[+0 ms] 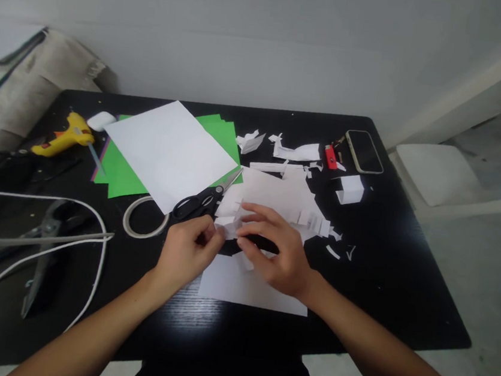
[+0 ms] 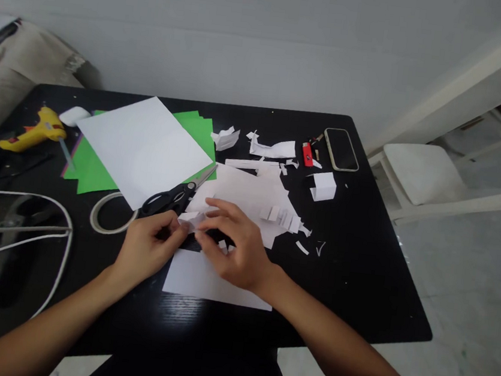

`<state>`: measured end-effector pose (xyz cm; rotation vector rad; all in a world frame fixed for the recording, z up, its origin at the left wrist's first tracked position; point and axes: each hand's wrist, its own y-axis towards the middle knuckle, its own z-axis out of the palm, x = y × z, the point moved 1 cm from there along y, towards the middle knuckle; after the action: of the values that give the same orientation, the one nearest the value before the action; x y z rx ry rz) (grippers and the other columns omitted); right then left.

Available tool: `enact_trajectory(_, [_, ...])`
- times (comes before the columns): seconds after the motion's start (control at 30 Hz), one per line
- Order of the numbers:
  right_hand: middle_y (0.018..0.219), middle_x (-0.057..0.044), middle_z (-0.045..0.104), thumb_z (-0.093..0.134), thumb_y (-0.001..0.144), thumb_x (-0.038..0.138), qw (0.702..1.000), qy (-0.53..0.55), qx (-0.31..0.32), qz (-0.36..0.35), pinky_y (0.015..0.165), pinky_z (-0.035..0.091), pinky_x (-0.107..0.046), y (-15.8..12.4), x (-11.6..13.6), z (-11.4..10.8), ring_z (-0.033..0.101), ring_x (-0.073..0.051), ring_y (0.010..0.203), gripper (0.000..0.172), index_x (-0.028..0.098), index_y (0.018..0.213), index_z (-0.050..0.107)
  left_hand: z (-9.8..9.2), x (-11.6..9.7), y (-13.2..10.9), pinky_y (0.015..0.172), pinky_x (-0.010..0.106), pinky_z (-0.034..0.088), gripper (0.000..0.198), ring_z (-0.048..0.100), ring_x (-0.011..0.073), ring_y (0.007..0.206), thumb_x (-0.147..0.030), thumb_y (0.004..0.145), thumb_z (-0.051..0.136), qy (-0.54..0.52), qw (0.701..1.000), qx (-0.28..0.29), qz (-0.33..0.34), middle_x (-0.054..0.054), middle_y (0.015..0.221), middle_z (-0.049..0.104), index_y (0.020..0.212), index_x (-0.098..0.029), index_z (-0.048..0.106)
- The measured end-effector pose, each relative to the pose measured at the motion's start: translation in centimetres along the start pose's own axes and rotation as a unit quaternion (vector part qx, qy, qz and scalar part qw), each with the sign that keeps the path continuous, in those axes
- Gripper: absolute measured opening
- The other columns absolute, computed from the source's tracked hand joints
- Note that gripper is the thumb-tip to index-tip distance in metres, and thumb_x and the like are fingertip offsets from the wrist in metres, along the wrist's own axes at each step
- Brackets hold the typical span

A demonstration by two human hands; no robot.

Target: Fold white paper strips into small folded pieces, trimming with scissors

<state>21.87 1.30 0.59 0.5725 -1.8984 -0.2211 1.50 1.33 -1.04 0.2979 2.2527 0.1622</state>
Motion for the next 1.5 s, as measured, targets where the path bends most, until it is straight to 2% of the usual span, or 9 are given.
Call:
enact_trajectory(0.13, [0.111, -0.008, 0.076, 0.068, 0.094, 0.016, 0.997, -0.01, 0.017, 0.078, 0.09, 0.061, -0.04, 1.1, 0.4, -1.3, 0.073, -0.023, 0.103, 0.008, 0.021, 0.098, 0.073, -0.1, 0.2, 0.3, 0.05, 0.023, 0.033, 0.03, 0.044, 0.0096, 0.05, -0.017, 0.09, 0.061, -0.016, 1.0, -0.017, 0.019, -0.005, 0.057, 0.047, 0.062, -0.019, 0.051])
enact_trajectory(0.33, [0.098, -0.004, 0.077, 0.071, 0.091, 0.013, 0.98, -0.033, 0.08, 0.177, 0.075, 0.061, -0.032, 0.3, 0.8, -2.3, 0.072, -0.018, 0.084, 0.014, 0.02, 0.103, 0.072, -0.2, 0.4, 0.5, 0.074, 0.029, 0.048, 0.03, 0.067, 0.0183, 0.086, -0.017, 0.091, 0.062, -0.125, 0.992, 0.002, 0.03, 0.006, 0.093, 0.072, 0.063, -0.019, 0.053])
enact_trajectory(0.6, [0.138, -0.018, 0.063, 0.08, 0.085, 0.011, 0.954, -0.21, 0.195, 0.09, 0.107, 0.054, -0.057, -3.4, 0.9, -0.8, 0.057, -0.036, 0.13, 0.046, 0.016, 0.13, 0.07, 0.1, 1.7, 0.6, 0.059, 0.027, 0.04, 0.032, 0.053, 0.014, 0.062, -0.022, 0.092, 0.063, -0.168, 0.986, 0.0, -0.003, 0.001, 0.071, 0.062, 0.061, -0.02, 0.054])
enact_trajectory(0.73, [0.139, -0.019, 0.064, 0.08, 0.086, 0.014, 0.946, -0.241, 0.204, 0.072, 0.109, 0.05, -0.062, -3.8, 0.8, -0.4, 0.055, -0.039, 0.133, 0.04, 0.015, 0.126, 0.072, 0.1, 1.9, 0.8, 0.058, 0.027, 0.039, 0.035, 0.05, 0.0132, 0.061, -0.027, 0.095, 0.063, -0.187, 0.982, -0.01, -0.012, 0.001, 0.07, 0.061, 0.062, -0.019, 0.056])
enact_trajectory(0.87, [0.12, -0.014, 0.073, 0.082, 0.087, 0.025, 0.976, -0.123, 0.145, 0.111, 0.106, 0.051, -0.061, -3.0, 1.2, -1.0, 0.062, -0.035, 0.124, 0.032, 0.019, 0.118, 0.073, -0.1, 1.9, 0.9, 0.061, 0.027, 0.042, 0.037, 0.054, 0.0146, 0.063, -0.031, 0.095, 0.063, -0.213, 0.976, -0.028, -0.033, 0.001, 0.067, 0.06, 0.061, -0.02, 0.056])
enact_trajectory(0.93, [0.114, -0.012, 0.075, 0.082, 0.087, 0.037, 0.973, 0.01, 0.089, 0.211, 0.097, 0.057, -0.052, -2.1, 1.3, -1.4, 0.069, -0.029, 0.108, 0.034, 0.02, 0.116, 0.074, -0.3, 1.8, 1.0, 0.062, 0.028, 0.044, 0.037, 0.056, 0.0153, 0.064, -0.032, 0.095, 0.064, -0.228, 0.972, -0.04, -0.047, 0.001, 0.066, 0.061, 0.061, -0.02, 0.056])
enact_trajectory(1.1, [0.095, -0.01, 0.078, 0.076, 0.089, 0.051, 0.825, 0.396, 0.018, 0.403, 0.079, 0.058, -0.031, 0.7, 0.7, -1.2, 0.074, -0.021, 0.092, 0.038, 0.014, 0.1, 0.078, -0.7, 1.7, 1.4, 0.064, 0.028, 0.047, 0.037, 0.058, 0.0162, 0.063, -0.033, 0.094, 0.064, -0.258, 0.961, -0.067, -0.079, -0.001, 0.059, 0.06, 0.06, -0.02, 0.055])
enact_trajectory(1.27, [0.084, -0.01, 0.077, 0.066, 0.098, 0.05, 0.719, 0.491, 0.016, 0.492, 0.07, 0.059, -0.027, 2.1, -0.8, 0.4, 0.074, -0.017, 0.075, 0.041, 0.011, 0.089, 0.077, -0.9, 1.8, 1.7, 0.064, 0.027, 0.046, 0.037, 0.057, 0.0152, 0.06, -0.033, 0.093, 0.064, -0.276, 0.952, -0.084, -0.103, -0.002, 0.056, 0.059, 0.06, -0.02, 0.055])
enact_trajectory(1.5, [0.086, -0.009, 0.076, 0.069, 0.094, 0.058, 0.757, 0.489, 0.019, 0.432, 0.073, 0.06, -0.029, 2.2, -1.7, 1.1, 0.073, -0.017, 0.075, 0.048, 0.01, 0.096, 0.075, -0.9, 1.8, 1.8, 0.062, 0.026, 0.045, 0.038, 0.054, 0.0142, 0.057, -0.035, 0.091, 0.066, -0.288, 0.945, -0.09, -0.122, -0.001, 0.054, 0.058, 0.058, -0.019, 0.055])
